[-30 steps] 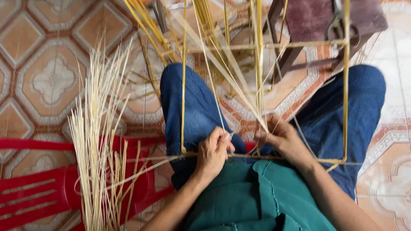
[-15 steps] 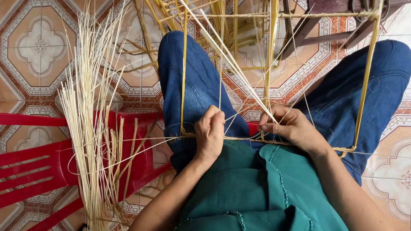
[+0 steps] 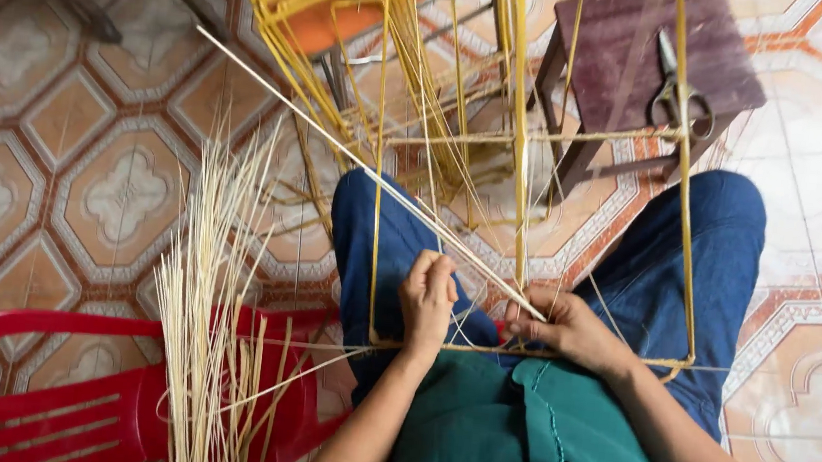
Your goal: The person sits on the floor and weaves thin bamboo strips around a yellow rectangular bamboo frame resting on their lap, threading and tightening strips across the frame and pulling new strips from a bundle beside them to build up the woven structure.
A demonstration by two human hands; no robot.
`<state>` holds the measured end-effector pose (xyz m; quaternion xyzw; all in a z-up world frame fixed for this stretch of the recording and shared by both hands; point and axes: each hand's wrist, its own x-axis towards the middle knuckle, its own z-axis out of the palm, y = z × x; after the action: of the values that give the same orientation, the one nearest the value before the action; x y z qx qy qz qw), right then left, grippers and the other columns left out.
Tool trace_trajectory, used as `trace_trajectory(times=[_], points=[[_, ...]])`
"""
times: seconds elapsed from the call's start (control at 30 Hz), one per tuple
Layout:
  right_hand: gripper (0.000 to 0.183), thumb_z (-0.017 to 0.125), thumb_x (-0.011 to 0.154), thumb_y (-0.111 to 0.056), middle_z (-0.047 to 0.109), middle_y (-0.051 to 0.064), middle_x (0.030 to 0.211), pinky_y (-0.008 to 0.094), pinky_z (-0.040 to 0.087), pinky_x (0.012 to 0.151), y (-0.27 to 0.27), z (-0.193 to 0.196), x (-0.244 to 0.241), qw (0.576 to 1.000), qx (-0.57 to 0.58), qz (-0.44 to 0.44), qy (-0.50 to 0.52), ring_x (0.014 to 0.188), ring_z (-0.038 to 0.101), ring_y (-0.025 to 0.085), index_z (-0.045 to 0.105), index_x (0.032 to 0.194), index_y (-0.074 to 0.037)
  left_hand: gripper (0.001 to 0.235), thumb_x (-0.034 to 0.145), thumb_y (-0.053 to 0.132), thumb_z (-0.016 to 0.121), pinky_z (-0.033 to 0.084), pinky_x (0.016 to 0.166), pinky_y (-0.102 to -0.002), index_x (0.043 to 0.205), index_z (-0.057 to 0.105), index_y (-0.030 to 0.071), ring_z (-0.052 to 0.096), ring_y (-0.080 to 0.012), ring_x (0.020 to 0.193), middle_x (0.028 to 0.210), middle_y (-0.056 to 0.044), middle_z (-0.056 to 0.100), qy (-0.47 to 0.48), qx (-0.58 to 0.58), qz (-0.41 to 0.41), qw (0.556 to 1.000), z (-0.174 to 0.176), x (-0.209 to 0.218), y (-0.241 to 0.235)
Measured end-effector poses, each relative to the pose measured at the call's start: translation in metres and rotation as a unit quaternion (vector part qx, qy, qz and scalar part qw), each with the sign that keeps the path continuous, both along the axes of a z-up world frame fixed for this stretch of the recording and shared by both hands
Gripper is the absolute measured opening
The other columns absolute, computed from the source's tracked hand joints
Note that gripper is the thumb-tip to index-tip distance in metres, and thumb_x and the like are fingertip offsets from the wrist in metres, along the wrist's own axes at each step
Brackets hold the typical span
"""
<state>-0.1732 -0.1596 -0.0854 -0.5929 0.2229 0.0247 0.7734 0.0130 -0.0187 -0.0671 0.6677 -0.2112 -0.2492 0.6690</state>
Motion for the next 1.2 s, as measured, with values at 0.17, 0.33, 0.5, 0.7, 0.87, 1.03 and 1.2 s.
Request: trace_trajectory(times=[0.17, 0.33, 0.5, 0.7, 0.87, 1.03, 1.2], points=[[0.015, 0.071, 0.092, -0.014, 0.075, 0.003, 0.092, 0.027, 0.056, 0.081, -0.001, 0.003, 0.006, 0.999, 0.004, -0.004, -0.050, 0.087, 0.070, 0.010, 0.069, 0.103, -0.004, 0.031, 0.103, 0.028, 0.055, 0.041, 0.047, -0.028, 0.084, 0.061, 0.005, 0.050, -0.0087, 0.048, 0.053, 0.000, 0.053, -0.019, 0.065, -0.024, 0.997, -0.015, 0.008, -0.040], [0.015, 0.071, 0.093, -0.014, 0.075, 0.004, 0.092, 0.028, 0.057, 0.083, -0.006, 0.003, 0.009, 0.998, 0.045, -0.003, -0.052, 0.089, 0.072, 0.012, 0.069, 0.103, -0.003, 0.034, 0.105, 0.030, 0.055, 0.041, 0.048, -0.030, 0.084, 0.060, 0.004, 0.050, -0.0098, 0.049, 0.053, 0.000, 0.050, -0.030, 0.070, -0.024, 0.997, -0.021, 0.008, -0.048], [0.015, 0.072, 0.096, -0.012, 0.069, 0.003, 0.093, 0.030, 0.054, 0.077, -0.006, -0.013, -0.004, 0.999, 0.004, -0.030, -0.043, 0.089, 0.064, 0.012, 0.067, 0.105, -0.001, 0.028, 0.112, 0.025, 0.049, 0.045, 0.059, -0.027, 0.099, 0.063, 0.004, 0.050, -0.0098, 0.060, 0.066, 0.000, 0.054, -0.003, -0.058, 0.044, 0.997, -0.012, 0.008, -0.013], [0.020, 0.067, 0.097, -0.010, 0.075, 0.005, 0.101, 0.028, 0.055, 0.089, 0.000, 0.004, 0.002, 0.998, 0.038, -0.023, -0.054, 0.097, 0.070, 0.014, 0.066, 0.114, 0.000, 0.025, 0.111, 0.027, 0.049, 0.037, 0.044, -0.025, 0.101, 0.057, 0.005, 0.040, -0.0079, 0.049, 0.062, 0.002, 0.043, 0.156, -0.175, 0.128, 0.964, -0.010, 0.006, 0.026], [0.033, 0.066, 0.095, -0.010, 0.075, 0.004, 0.101, 0.028, 0.056, 0.089, 0.004, 0.023, 0.007, 0.999, 0.033, -0.024, -0.020, 0.097, 0.071, 0.012, 0.065, 0.127, -0.003, 0.025, 0.112, 0.029, 0.048, 0.036, 0.046, -0.024, 0.102, 0.056, 0.006, 0.040, -0.0075, 0.051, 0.065, 0.002, 0.042, 0.107, -0.184, 0.151, 0.965, 0.002, 0.012, 0.027], [0.029, 0.066, 0.096, -0.008, 0.076, 0.005, 0.102, 0.029, 0.056, 0.087, 0.004, 0.020, 0.003, 1.000, -0.007, 0.011, -0.009, 0.098, 0.071, 0.012, 0.067, 0.125, -0.002, 0.023, 0.112, 0.028, 0.049, 0.031, 0.043, -0.022, 0.102, 0.054, 0.008, 0.035, -0.0052, 0.051, 0.064, 0.002, 0.040, 0.101, -0.201, 0.193, 0.955, -0.002, 0.025, 0.033], [0.029, 0.065, 0.096, -0.011, 0.079, 0.006, 0.101, 0.027, 0.058, 0.084, 0.003, 0.028, 0.004, 0.999, -0.023, 0.035, 0.021, 0.098, 0.072, 0.012, 0.068, 0.124, -0.003, 0.024, 0.113, 0.028, 0.049, 0.029, 0.044, -0.023, 0.100, 0.056, 0.008, 0.036, -0.0059, 0.050, 0.065, 0.002, 0.042, 0.065, -0.192, 0.171, 0.964, 0.010, 0.030, 0.028]])
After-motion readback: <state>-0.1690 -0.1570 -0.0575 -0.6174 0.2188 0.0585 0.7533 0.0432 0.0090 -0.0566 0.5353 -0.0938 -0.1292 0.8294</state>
